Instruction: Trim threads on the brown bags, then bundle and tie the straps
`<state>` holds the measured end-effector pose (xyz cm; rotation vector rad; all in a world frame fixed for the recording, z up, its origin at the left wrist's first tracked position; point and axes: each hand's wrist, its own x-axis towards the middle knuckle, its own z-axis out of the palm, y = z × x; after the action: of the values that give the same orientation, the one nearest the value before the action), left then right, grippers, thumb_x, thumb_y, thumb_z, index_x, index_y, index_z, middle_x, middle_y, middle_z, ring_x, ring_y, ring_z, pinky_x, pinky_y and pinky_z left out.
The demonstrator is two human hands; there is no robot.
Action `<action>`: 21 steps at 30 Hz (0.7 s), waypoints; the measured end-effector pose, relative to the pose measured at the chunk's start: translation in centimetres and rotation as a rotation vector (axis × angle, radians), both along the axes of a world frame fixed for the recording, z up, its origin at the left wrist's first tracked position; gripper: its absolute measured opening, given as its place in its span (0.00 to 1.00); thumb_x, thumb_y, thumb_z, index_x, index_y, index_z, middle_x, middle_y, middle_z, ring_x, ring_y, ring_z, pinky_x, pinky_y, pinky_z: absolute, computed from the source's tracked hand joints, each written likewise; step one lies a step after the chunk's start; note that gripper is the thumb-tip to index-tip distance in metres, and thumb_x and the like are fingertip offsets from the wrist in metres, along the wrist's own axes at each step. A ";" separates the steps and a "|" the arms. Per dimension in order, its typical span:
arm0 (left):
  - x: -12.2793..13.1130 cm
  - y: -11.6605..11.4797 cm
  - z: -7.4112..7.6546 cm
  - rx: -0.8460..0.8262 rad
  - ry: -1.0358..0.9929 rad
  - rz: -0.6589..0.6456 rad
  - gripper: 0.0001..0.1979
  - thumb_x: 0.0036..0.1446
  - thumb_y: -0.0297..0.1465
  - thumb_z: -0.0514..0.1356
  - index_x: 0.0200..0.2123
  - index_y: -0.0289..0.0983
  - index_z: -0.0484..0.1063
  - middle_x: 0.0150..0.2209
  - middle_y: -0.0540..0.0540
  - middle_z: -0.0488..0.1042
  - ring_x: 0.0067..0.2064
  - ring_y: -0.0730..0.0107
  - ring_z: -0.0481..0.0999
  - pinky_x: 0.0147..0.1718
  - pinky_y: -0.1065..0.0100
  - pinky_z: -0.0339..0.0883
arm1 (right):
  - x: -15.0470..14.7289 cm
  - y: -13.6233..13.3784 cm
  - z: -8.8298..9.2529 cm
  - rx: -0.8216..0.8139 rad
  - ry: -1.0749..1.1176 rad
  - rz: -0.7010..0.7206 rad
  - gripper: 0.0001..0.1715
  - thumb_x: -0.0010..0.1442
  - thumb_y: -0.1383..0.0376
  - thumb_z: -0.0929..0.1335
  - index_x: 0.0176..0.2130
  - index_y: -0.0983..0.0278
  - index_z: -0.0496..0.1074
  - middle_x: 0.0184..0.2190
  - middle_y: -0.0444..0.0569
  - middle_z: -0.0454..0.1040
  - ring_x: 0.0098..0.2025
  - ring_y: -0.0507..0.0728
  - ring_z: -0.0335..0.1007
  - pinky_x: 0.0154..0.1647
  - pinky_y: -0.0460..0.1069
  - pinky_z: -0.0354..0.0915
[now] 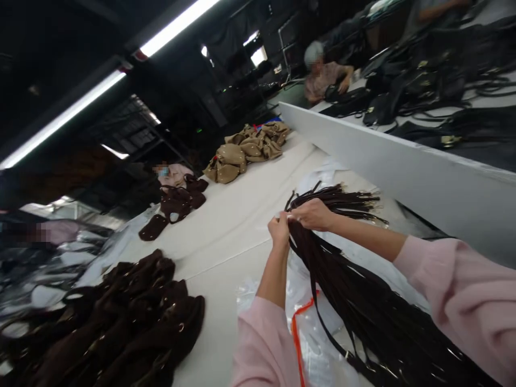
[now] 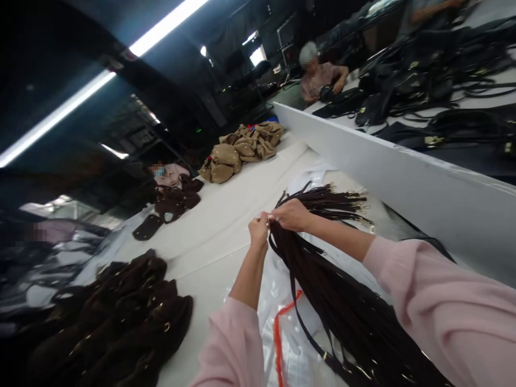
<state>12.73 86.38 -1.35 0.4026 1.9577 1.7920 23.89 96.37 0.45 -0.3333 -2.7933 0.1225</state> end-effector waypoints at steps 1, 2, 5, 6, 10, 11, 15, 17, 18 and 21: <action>-0.6 -0.1 -0.7 0.014 -0.002 0.016 0.12 0.59 0.32 0.57 0.28 0.31 0.75 0.25 0.48 0.73 0.26 0.76 0.69 0.27 0.72 0.59 | 0.1 0.5 -0.4 -0.016 -0.011 -0.029 0.18 0.68 0.59 0.61 0.35 0.64 0.75 0.29 0.50 0.77 0.32 0.56 0.71 0.29 0.48 0.46; -1.1 -0.4 -1.3 0.024 -0.008 0.042 0.13 0.59 0.33 0.57 0.27 0.31 0.75 0.25 0.47 0.74 0.26 0.75 0.69 0.27 0.72 0.58 | 0.4 1.0 -1.2 -0.040 -0.018 -0.054 0.20 0.68 0.56 0.61 0.33 0.64 0.74 0.28 0.50 0.77 0.32 0.55 0.71 0.28 0.48 0.45; -2.5 -1.5 -3.2 0.048 -0.042 0.136 0.14 0.55 0.37 0.60 0.24 0.31 0.73 0.25 0.45 0.75 0.26 0.74 0.71 0.27 0.71 0.59 | 2.9 2.0 -4.7 -0.197 0.009 -0.122 0.24 0.67 0.52 0.61 0.27 0.63 0.72 0.26 0.47 0.75 0.30 0.54 0.69 0.28 0.47 0.44; -2.7 -1.8 -3.8 0.062 -0.058 0.158 0.15 0.54 0.38 0.61 0.24 0.31 0.72 0.25 0.45 0.75 0.25 0.73 0.71 0.28 0.70 0.61 | 3.9 2.1 -6.0 -0.285 0.042 -0.151 0.25 0.66 0.51 0.62 0.25 0.63 0.70 0.25 0.46 0.74 0.29 0.54 0.68 0.28 0.47 0.45; -2.2 -2.3 -4.8 0.191 -0.126 0.122 0.16 0.55 0.41 0.61 0.26 0.34 0.67 0.22 0.47 0.74 0.27 0.70 0.75 0.36 0.66 0.67 | 6.7 1.5 -9.0 -0.785 0.282 -0.225 0.28 0.63 0.45 0.62 0.24 0.63 0.70 0.22 0.44 0.70 0.28 0.54 0.65 0.32 0.48 0.54; -1.7 -2.2 -4.4 0.238 -0.142 0.077 0.16 0.56 0.42 0.60 0.27 0.35 0.67 0.23 0.47 0.74 0.28 0.69 0.76 0.39 0.65 0.68 | 6.9 1.2 -9.1 -0.900 0.361 -0.201 0.29 0.62 0.43 0.63 0.24 0.63 0.70 0.24 0.45 0.70 0.29 0.55 0.65 0.34 0.48 0.57; 1.0 -1.6 -1.5 0.389 -0.225 -0.145 0.18 0.60 0.45 0.58 0.29 0.37 0.63 0.19 0.51 0.69 0.28 0.69 0.76 0.38 0.64 0.69 | 5.4 0.1 -7.5 -1.329 0.620 0.009 0.26 0.61 0.45 0.67 0.29 0.64 0.72 0.41 0.50 0.73 0.42 0.57 0.67 0.48 0.50 0.61; 2.1 -1.0 -0.1 0.422 -0.276 -0.212 0.18 0.64 0.43 0.54 0.27 0.37 0.62 0.15 0.55 0.59 0.21 0.75 0.68 0.34 0.67 0.68 | 4.0 -0.3 -6.3 -1.596 0.692 0.143 0.21 0.62 0.48 0.68 0.31 0.63 0.70 0.41 0.49 0.73 0.42 0.56 0.67 0.49 0.51 0.62; 2.4 -0.7 0.4 0.431 -0.301 -0.226 0.18 0.66 0.42 0.52 0.27 0.37 0.61 0.14 0.57 0.55 0.18 0.78 0.62 0.31 0.69 0.66 | 3.3 -0.5 -5.6 -1.709 0.717 0.210 0.20 0.62 0.49 0.69 0.31 0.63 0.69 0.37 0.48 0.72 0.40 0.55 0.67 0.48 0.50 0.63; 2.4 -0.5 1.5 0.423 -0.372 -0.234 0.19 0.69 0.37 0.47 0.26 0.37 0.60 0.14 0.59 0.45 0.15 0.81 0.46 0.20 0.75 0.54 | 1.7 -1.4 -3.6 -1.888 0.743 0.326 0.21 0.60 0.51 0.72 0.29 0.63 0.64 0.26 0.42 0.65 0.27 0.49 0.60 0.34 0.46 0.63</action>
<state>15.15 85.85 0.10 0.3796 1.2296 1.9527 25.55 94.99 -3.17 -0.1116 -1.1696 2.2690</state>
